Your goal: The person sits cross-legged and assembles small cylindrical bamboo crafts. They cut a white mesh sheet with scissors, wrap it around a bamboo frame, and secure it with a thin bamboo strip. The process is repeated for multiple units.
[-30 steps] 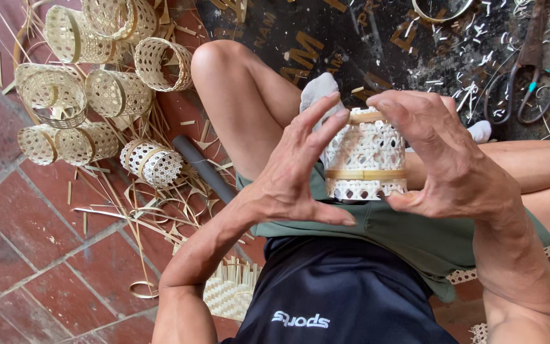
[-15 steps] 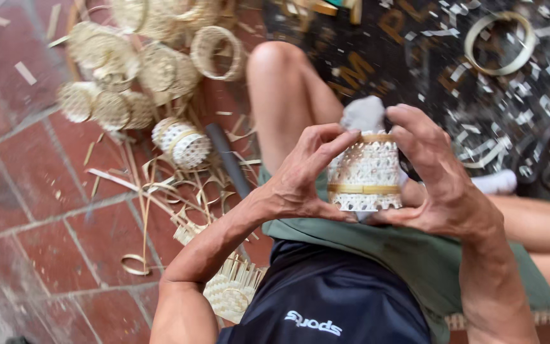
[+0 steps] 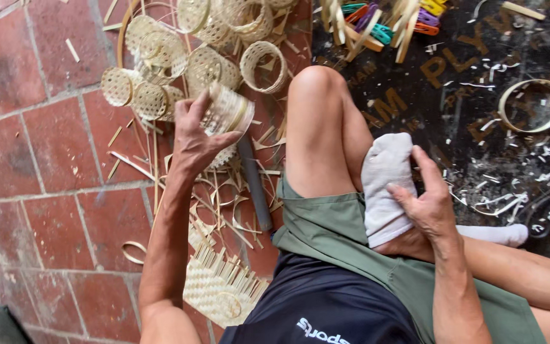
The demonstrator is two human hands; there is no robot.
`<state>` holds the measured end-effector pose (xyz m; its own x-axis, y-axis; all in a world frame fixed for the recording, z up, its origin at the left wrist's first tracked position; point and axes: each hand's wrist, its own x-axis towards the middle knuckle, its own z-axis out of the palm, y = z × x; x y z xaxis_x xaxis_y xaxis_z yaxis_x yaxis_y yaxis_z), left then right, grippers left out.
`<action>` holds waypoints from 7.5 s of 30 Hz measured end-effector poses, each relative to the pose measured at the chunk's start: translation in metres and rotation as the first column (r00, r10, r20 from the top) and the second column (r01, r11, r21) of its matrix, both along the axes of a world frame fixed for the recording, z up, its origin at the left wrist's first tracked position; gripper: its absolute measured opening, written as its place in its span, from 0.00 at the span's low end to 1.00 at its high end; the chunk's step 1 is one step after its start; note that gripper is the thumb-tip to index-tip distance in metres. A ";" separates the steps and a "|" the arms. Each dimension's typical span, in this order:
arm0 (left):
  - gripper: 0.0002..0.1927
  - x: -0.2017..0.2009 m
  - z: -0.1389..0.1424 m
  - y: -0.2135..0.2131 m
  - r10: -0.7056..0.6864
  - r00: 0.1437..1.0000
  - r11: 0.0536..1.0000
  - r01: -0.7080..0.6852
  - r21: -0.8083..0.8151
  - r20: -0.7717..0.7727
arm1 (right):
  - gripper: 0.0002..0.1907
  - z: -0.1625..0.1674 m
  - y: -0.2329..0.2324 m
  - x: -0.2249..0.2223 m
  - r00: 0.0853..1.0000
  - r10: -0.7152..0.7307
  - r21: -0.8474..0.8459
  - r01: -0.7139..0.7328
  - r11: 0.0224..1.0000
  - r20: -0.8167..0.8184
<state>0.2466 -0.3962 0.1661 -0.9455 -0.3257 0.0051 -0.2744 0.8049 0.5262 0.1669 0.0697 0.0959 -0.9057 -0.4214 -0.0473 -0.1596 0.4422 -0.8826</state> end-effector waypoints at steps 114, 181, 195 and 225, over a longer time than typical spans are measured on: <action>0.11 -0.144 -0.011 0.287 -0.824 0.544 0.260 0.111 0.959 0.161 | 0.21 0.054 0.066 0.013 0.832 -0.372 -0.297 0.508 0.808 0.412; 0.11 -0.119 0.013 0.246 -0.623 0.782 0.140 0.124 0.982 -0.010 | 0.34 0.099 0.060 0.054 0.977 0.034 0.290 0.029 0.957 -0.210; 0.10 -0.118 0.014 0.247 -0.645 0.764 0.111 0.116 0.987 -0.018 | 0.35 0.101 0.064 0.060 0.993 0.007 0.215 0.018 0.976 -0.114; 0.08 -0.130 -0.007 0.240 -0.557 0.827 0.076 -0.045 0.996 0.080 | 0.18 0.073 0.085 0.040 0.933 -0.154 0.113 0.199 0.973 -0.324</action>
